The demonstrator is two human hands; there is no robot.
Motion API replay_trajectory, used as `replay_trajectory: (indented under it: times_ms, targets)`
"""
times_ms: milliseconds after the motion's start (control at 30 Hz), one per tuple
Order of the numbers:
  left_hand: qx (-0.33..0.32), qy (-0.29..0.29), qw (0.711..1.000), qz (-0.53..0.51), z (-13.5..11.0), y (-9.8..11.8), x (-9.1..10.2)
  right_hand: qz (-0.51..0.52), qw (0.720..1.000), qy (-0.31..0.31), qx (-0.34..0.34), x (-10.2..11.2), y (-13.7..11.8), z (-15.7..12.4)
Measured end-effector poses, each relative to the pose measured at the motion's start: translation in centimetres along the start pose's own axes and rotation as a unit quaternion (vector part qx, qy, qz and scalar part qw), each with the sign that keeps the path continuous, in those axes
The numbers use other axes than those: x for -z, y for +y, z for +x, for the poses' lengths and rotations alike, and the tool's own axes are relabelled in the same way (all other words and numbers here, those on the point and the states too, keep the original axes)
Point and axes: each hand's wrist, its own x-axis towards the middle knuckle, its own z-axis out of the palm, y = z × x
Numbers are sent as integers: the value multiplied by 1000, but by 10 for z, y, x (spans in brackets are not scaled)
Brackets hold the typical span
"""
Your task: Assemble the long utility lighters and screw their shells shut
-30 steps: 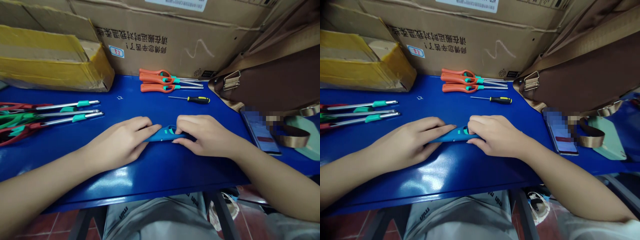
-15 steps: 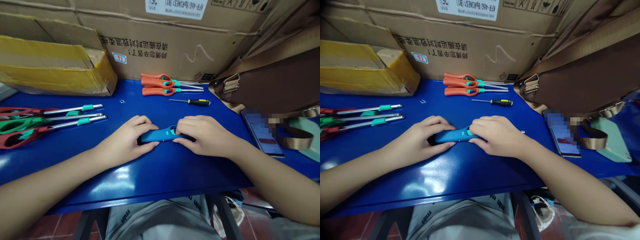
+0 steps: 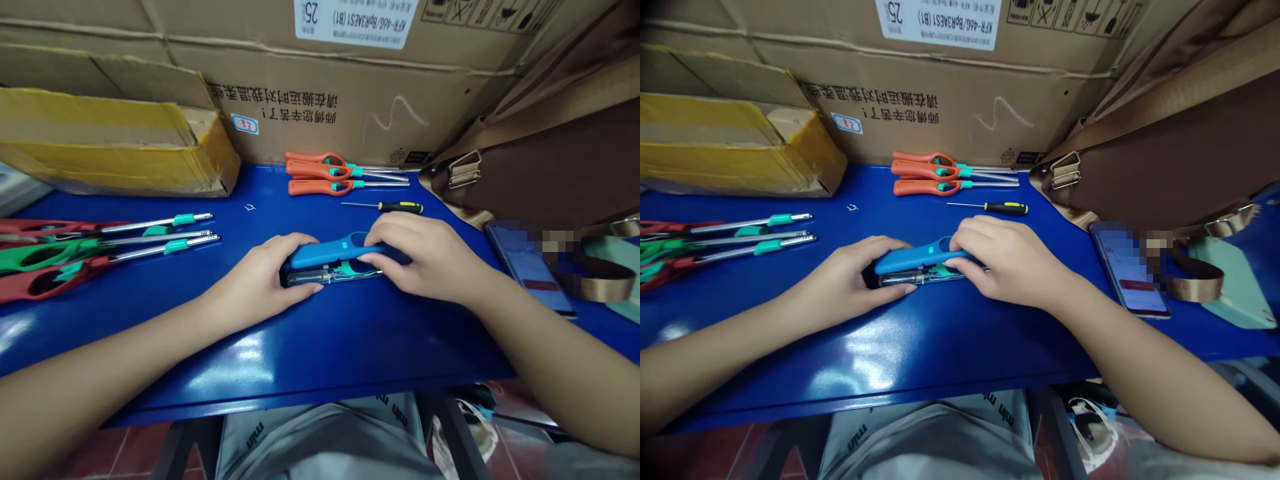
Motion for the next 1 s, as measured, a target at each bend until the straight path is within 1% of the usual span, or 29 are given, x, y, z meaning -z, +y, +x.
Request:
replay_trajectory:
  times_ms: [67,133,200,267,333,400,467,533,700,833,1000]
  targets:
    - [29,10,1000,-8,-1,0,0,-23,999,-8,-38,2,7,0]
    - [45,14,999,-23,-3,0,0,-55,995,-31,-75,2,15,-1]
    - [43,15,999,-29,-5,0,-1,-78,990,-63,-96,1,22,-1]
    - [33,17,999,-19,-6,1,-1,-82,989,-71,-103,-3,26,-1]
    - [19,20,1000,-5,-7,2,-1,-58,992,-44,-107,-7,24,1]
    - [9,19,1000,1,-7,4,-2,8,993,-12,-115,-12,18,3]
    - [0,10,1000,-2,-7,5,-2,94,988,-17,-119,-17,9,5]
    - [-14,-4,1000,-13,-7,6,-3,137,983,-34,-117,-21,2,6]
    - [-40,-23,999,-22,-9,9,-5,179,976,-35,-117,-28,-2,6]
    - [-56,-34,998,2,-10,10,-6,171,977,-38,-120,-27,-2,6]
    - [-75,-38,996,15,-10,10,-6,184,972,-79,-123,-21,-2,6]
